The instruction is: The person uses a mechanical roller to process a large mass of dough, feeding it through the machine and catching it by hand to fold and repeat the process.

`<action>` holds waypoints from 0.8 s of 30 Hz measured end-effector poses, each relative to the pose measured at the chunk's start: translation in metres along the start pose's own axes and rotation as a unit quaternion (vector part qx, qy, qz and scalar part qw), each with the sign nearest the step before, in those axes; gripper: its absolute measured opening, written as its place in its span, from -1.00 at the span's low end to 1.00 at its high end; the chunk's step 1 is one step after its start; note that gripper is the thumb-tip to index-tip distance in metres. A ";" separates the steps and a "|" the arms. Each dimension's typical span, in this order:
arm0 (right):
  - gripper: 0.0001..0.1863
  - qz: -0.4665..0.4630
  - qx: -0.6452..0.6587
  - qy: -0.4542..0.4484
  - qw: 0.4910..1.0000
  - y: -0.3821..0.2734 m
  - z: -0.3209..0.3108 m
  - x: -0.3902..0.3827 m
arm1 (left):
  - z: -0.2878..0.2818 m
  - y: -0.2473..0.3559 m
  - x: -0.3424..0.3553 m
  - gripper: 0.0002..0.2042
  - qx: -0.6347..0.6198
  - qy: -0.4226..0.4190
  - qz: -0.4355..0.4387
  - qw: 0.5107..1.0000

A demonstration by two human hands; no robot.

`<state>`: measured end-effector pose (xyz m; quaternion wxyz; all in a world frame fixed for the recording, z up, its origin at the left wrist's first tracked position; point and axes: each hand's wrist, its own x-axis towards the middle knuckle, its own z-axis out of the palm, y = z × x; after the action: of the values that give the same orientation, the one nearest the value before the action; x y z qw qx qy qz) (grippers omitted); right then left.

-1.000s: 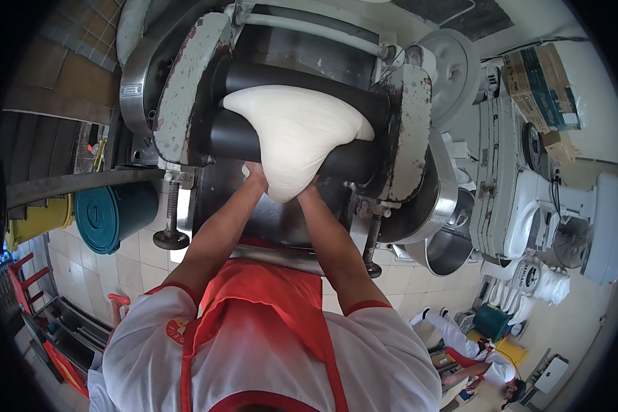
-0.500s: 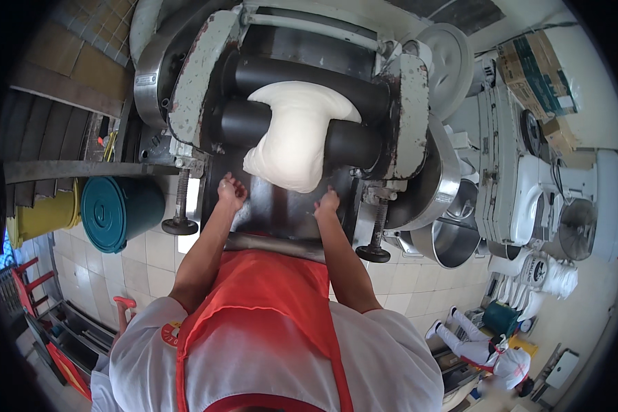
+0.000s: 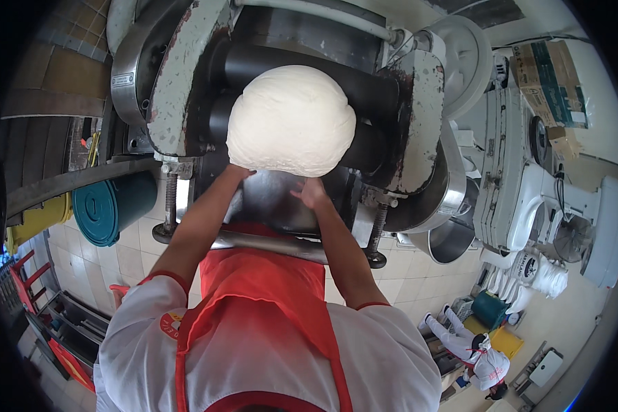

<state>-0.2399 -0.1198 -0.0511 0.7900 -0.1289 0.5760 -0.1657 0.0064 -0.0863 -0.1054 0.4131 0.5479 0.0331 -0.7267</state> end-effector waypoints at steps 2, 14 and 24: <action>-0.29 -0.043 -0.056 -0.025 0.997 -0.014 -0.007 0.016 | 0.009 0.024 0.013 -0.35 0.115 -0.055 0.060 0.990; -0.41 -0.175 -0.018 -0.160 0.971 -0.041 0.012 0.036 | 0.076 0.059 -0.060 -0.43 0.321 -0.074 0.204 0.922; -0.47 -0.302 0.034 -0.052 0.951 -0.038 0.091 -0.110 | 0.066 0.033 -0.110 -0.48 0.070 -0.116 0.208 0.969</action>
<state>-0.1888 -0.1076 0.0868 0.7358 -0.2778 0.4626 -0.4092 -0.0172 -0.0795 0.0246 0.5169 0.4819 -0.1811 -0.6840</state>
